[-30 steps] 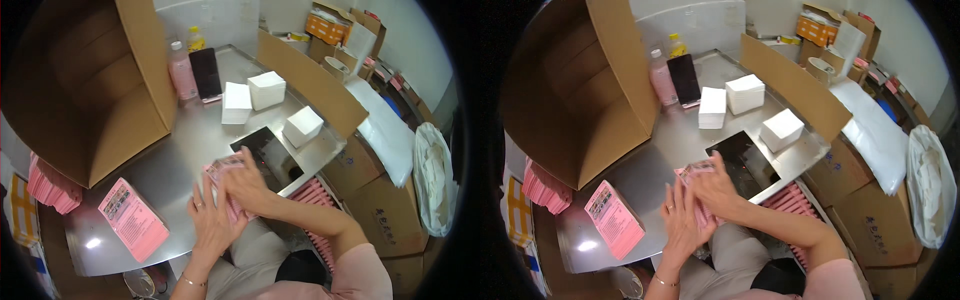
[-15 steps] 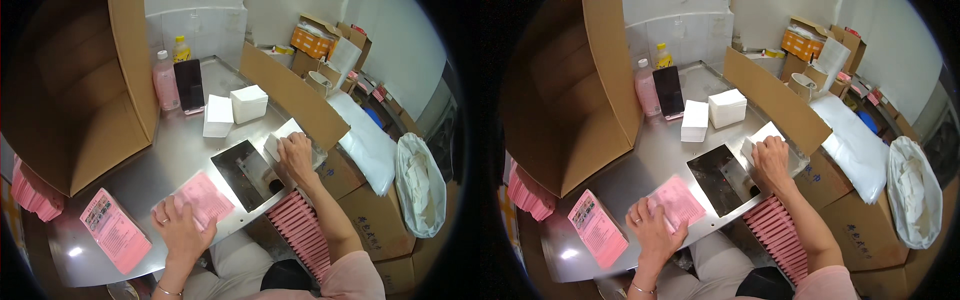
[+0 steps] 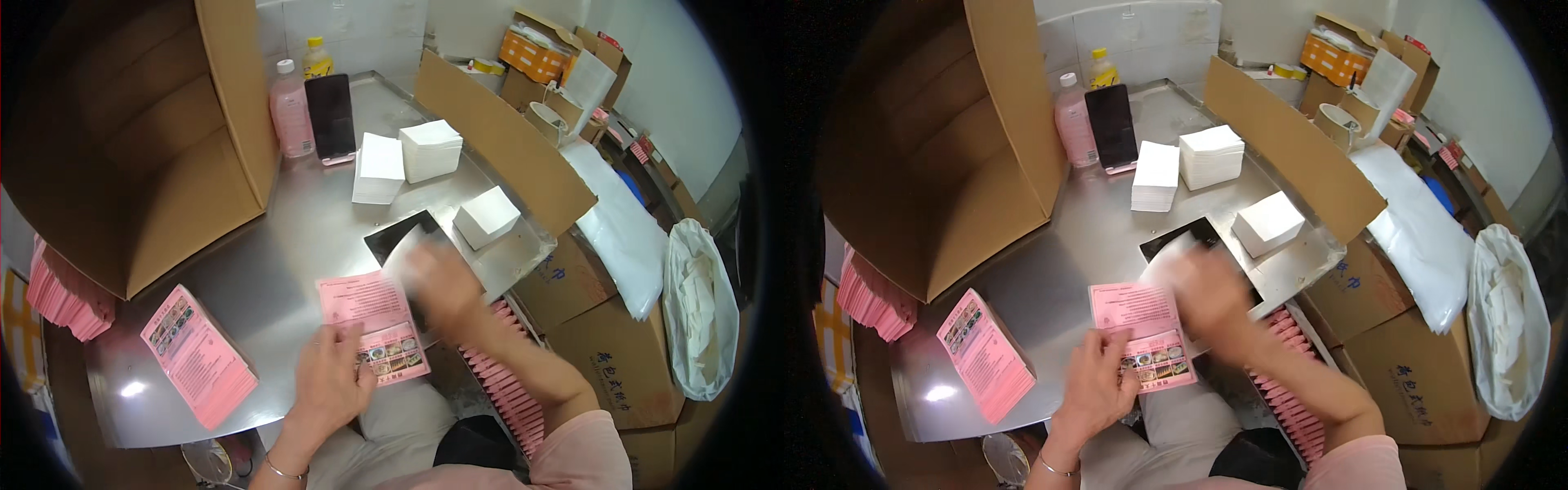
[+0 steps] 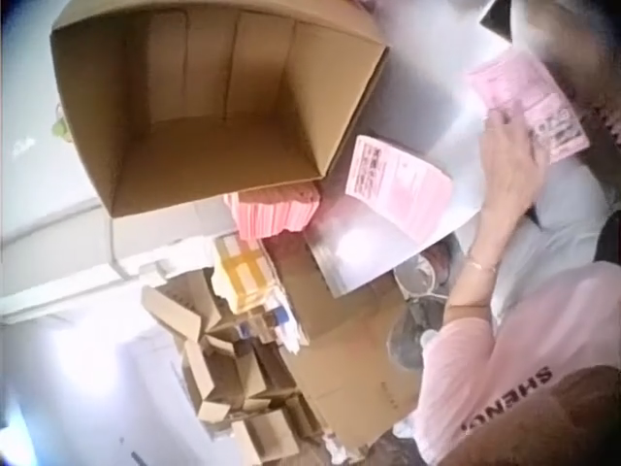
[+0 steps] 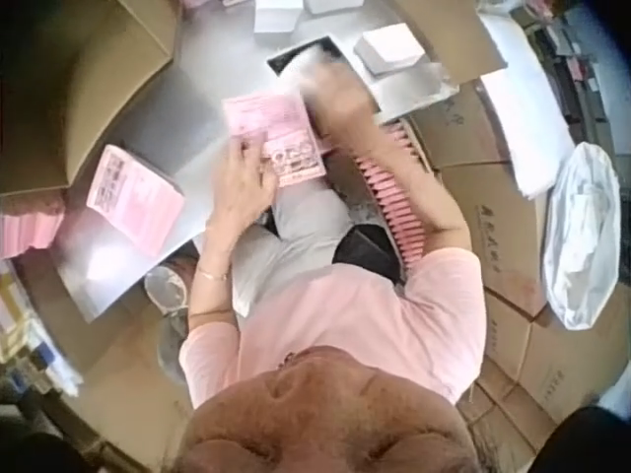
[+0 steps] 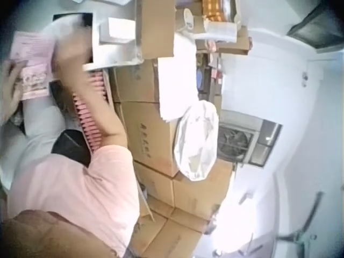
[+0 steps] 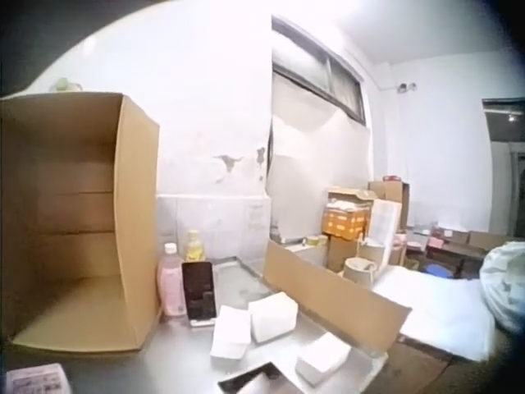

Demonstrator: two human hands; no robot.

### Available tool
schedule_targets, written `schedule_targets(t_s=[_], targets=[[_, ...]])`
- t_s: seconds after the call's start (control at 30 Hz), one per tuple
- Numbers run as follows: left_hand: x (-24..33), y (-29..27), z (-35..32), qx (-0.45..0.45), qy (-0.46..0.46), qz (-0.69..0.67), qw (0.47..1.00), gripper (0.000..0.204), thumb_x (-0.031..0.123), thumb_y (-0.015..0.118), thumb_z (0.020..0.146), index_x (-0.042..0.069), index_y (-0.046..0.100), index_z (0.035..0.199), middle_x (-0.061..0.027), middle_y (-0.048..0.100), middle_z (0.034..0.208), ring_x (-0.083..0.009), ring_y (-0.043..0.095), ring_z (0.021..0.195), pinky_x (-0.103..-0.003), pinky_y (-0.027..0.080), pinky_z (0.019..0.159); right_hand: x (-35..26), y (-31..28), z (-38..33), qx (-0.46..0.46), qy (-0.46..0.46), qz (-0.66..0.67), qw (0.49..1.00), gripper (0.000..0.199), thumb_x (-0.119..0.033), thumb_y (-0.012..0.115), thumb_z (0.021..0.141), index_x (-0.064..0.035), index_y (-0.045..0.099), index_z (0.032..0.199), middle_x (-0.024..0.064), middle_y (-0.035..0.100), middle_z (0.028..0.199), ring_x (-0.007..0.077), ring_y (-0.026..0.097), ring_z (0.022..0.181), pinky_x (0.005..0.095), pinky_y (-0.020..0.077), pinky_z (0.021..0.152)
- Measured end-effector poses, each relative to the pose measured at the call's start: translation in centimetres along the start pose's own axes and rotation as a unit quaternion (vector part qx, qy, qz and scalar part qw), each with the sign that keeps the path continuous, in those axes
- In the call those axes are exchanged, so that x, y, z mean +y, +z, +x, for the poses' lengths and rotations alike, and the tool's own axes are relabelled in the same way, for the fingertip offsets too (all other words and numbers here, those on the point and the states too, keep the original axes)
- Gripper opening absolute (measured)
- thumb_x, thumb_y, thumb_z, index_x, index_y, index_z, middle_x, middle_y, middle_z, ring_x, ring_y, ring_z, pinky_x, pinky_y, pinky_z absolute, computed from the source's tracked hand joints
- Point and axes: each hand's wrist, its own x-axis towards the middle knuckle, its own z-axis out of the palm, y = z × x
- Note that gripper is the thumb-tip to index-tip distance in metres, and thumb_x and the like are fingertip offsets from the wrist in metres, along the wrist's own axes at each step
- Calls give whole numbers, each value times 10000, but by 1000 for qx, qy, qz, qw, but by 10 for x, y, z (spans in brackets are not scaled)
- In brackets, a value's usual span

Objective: Packaging pink paper products with white inserts using a machine.

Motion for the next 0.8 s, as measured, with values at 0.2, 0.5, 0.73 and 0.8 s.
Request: schedule_targets(t_s=[0.2,0.5,0.73,0.8], targets=[[6,-1,1,61,-69,32,995,922,322,809,614,70,449,1424,-196,511,1118,-370,508,946,-461,408,863,-67,44,-2,-187,-10,-70,980,318,-172,661,759,-45,654,1050,152,552,940,315,579,927,641,321,1055],[-3,-19,-32,118,-260,-95,954,1007,199,827,686,8,268,1502,-298,488,1228,-461,464,1127,-556,357,989,-35,-19,-19,-94,91,61,990,293,1,652,784,-8,676,1075,130,695,1070,288,675,966,395,523,894],[9,-42,-16,159,-294,169,927,641,84,726,783,44,483,1375,-247,490,1224,-379,449,1165,-470,363,988,16,-80,8,-99,314,134,935,169,14,655,845,11,714,1003,150,726,946,280,700,843,342,543,744],[-5,-14,-7,56,-134,37,989,579,59,679,798,54,513,1352,-197,495,1277,-374,440,1205,-483,350,1016,22,-75,8,-256,256,94,927,159,-13,665,853,5,716,1002,160,712,912,284,689,818,341,530,717]])
